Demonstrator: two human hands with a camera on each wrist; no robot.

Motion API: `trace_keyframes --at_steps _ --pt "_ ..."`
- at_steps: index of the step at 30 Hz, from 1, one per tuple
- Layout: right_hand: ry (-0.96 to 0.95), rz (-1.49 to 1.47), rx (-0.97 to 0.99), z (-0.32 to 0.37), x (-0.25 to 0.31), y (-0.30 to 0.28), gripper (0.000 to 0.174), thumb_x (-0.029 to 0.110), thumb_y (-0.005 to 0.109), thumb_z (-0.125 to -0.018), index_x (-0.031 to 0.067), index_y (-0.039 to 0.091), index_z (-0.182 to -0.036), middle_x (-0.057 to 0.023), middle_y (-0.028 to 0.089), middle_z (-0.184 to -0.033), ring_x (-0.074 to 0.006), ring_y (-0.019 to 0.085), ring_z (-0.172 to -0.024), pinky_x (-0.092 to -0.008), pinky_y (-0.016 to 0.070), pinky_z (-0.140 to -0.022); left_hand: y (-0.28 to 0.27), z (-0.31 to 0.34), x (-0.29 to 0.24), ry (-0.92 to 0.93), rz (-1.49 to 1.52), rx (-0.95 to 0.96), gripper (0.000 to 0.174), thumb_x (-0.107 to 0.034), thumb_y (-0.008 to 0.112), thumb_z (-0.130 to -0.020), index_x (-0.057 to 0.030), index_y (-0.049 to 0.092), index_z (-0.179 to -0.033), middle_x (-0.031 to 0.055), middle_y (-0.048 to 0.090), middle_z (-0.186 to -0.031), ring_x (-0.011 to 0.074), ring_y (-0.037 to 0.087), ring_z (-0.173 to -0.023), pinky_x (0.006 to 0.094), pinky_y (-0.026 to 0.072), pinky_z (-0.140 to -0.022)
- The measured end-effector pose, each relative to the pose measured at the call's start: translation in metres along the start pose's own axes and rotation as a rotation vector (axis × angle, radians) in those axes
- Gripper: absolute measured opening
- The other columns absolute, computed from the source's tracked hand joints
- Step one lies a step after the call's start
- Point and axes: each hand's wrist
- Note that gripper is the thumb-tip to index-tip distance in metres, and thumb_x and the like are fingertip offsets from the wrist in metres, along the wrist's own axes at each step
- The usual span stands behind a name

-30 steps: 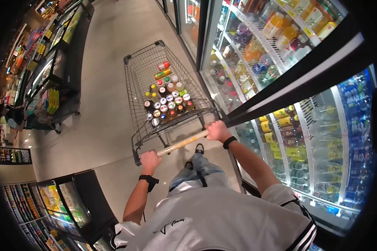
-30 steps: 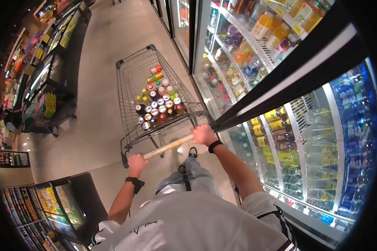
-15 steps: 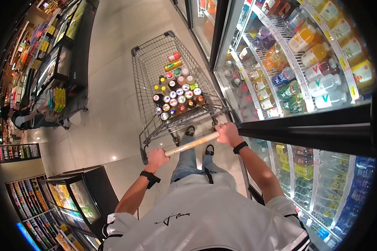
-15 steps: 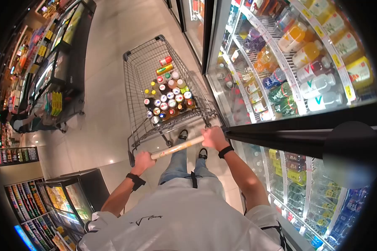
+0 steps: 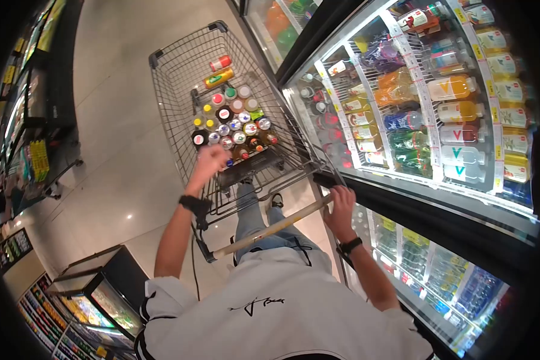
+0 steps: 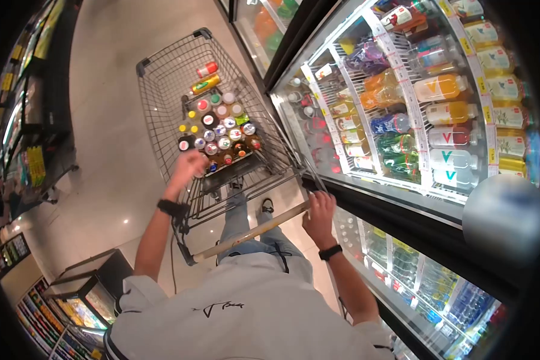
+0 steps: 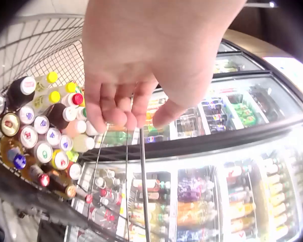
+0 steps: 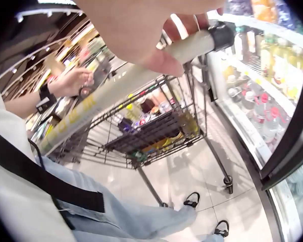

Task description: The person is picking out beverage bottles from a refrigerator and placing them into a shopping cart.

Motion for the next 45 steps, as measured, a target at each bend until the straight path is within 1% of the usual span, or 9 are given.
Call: trace_keyframes --at_steps 4,9,10,12,16,22,25,32,45 --pt "0.789 0.013 -0.250 0.086 -0.028 -0.064 0.058 -0.004 0.069 -0.068 -0.0005 0.049 -0.123 -0.0183 0.053 -0.121 -0.0358 0.049 -0.118 -0.0422 0.0351 -0.103 -0.070 -0.124 0.053 0.115 -0.414 -0.564 0.018 -0.015 0.059 -0.081 0.0022 0.063 -0.076 0.0186 0.065 -0.072 0.0328 0.064 -0.066 0.0414 0.0485 -0.061" --pt "1.363 -0.311 -0.819 0.200 -0.118 -0.119 0.050 0.007 0.072 -0.080 0.0010 0.046 -0.123 -0.0123 0.050 -0.122 -0.0218 0.052 -0.107 -0.0357 0.0464 -0.087 -0.101 -0.196 0.221 0.013 -0.844 -0.567 0.049 -0.036 0.069 -0.077 0.0064 0.064 -0.101 0.0293 0.065 -0.100 0.0442 0.061 -0.098 0.0457 0.0487 -0.085" --pt "1.301 -0.415 -0.954 0.145 -0.075 -0.156 0.049 0.009 0.070 -0.083 0.0022 0.045 -0.125 -0.0131 0.050 -0.124 -0.0224 0.054 -0.103 -0.0352 0.0498 -0.078 -0.110 -0.207 0.175 -0.216 -0.793 -0.400 0.059 -0.039 0.070 -0.077 0.0085 0.061 -0.110 0.0326 0.063 -0.101 0.0471 0.057 -0.105 0.0485 0.0464 -0.092" --pt "1.297 -0.289 -0.855 0.135 -0.070 -0.174 0.054 0.010 0.069 -0.083 0.0037 0.043 -0.130 -0.0145 0.052 -0.125 -0.0226 0.055 -0.105 -0.0350 0.0496 -0.079 -0.097 -0.216 0.274 -0.032 -0.780 -0.455 0.054 -0.040 0.070 -0.080 0.0070 0.059 -0.104 0.0322 0.063 -0.097 0.0490 0.060 -0.097 0.0515 0.0485 -0.081" --pt "1.004 -0.212 -0.782 0.070 -0.051 -0.187 0.058 0.005 0.069 -0.085 0.0031 0.037 -0.134 -0.0150 0.055 -0.119 -0.0226 0.059 -0.105 -0.0329 0.0480 -0.088 -0.081 -0.228 0.203 -0.004 -0.732 -0.320 0.050 -0.028 0.072 -0.083 0.0040 0.053 -0.115 0.0291 0.064 -0.105 0.0460 0.062 -0.101 0.0504 0.0492 -0.081" --pt "1.073 -0.343 -0.836 0.062 -0.063 -0.190 0.042 0.014 0.070 -0.088 0.0024 0.048 -0.122 -0.0092 0.060 -0.104 -0.0169 0.061 -0.094 -0.0322 0.0508 -0.082 -0.061 -0.212 0.143 -0.123 -0.772 -0.306 0.041 -0.018 0.065 -0.087 0.0061 0.049 -0.118 0.0303 0.063 -0.108 0.0477 0.060 -0.102 0.0515 0.0483 -0.083" --pt "1.146 -0.309 -0.937 0.061 -0.093 -0.187 0.028 0.024 0.072 -0.090 0.0002 0.061 -0.099 -0.0028 0.062 -0.077 -0.0114 0.059 -0.064 -0.0271 0.0515 -0.062 -0.066 -0.213 0.146 -0.048 -0.794 -0.286 0.039 -0.015 0.065 -0.087 0.0054 0.050 -0.117 0.0298 0.064 -0.104 0.0472 0.061 -0.100 0.0523 0.0485 -0.081" --pt "1.033 -0.328 -1.019 0.067 -0.092 -0.170 0.026 0.023 0.072 -0.090 -0.0001 0.061 -0.094 -0.0008 0.062 -0.076 -0.0079 0.056 -0.067 -0.0256 0.0499 -0.061 -0.075 -0.195 0.131 0.024 -0.907 -0.320 0.033 -0.014 0.067 -0.085 0.0032 0.053 -0.108 0.0290 0.064 -0.098 0.0471 0.061 -0.095 0.0527 0.0478 -0.078" --pt "0.951 -0.171 -1.039 0.091 -0.123 -0.155 0.029 0.020 0.073 -0.086 -0.0040 0.064 -0.099 -0.0109 0.069 -0.079 -0.0131 0.062 -0.071 -0.0302 0.0486 -0.067 -0.009 -0.009 -0.142 0.796 -0.657 -0.323 0.028 -0.014 0.067 -0.087 0.0032 0.059 -0.108 0.0133 0.059 -0.088 0.0242 0.055 -0.073 0.0346 0.0449 -0.065"
Point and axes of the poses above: each hand's wrist, its own z-axis away from the middle knuckle, its own y-axis out of the palm, x = y × z
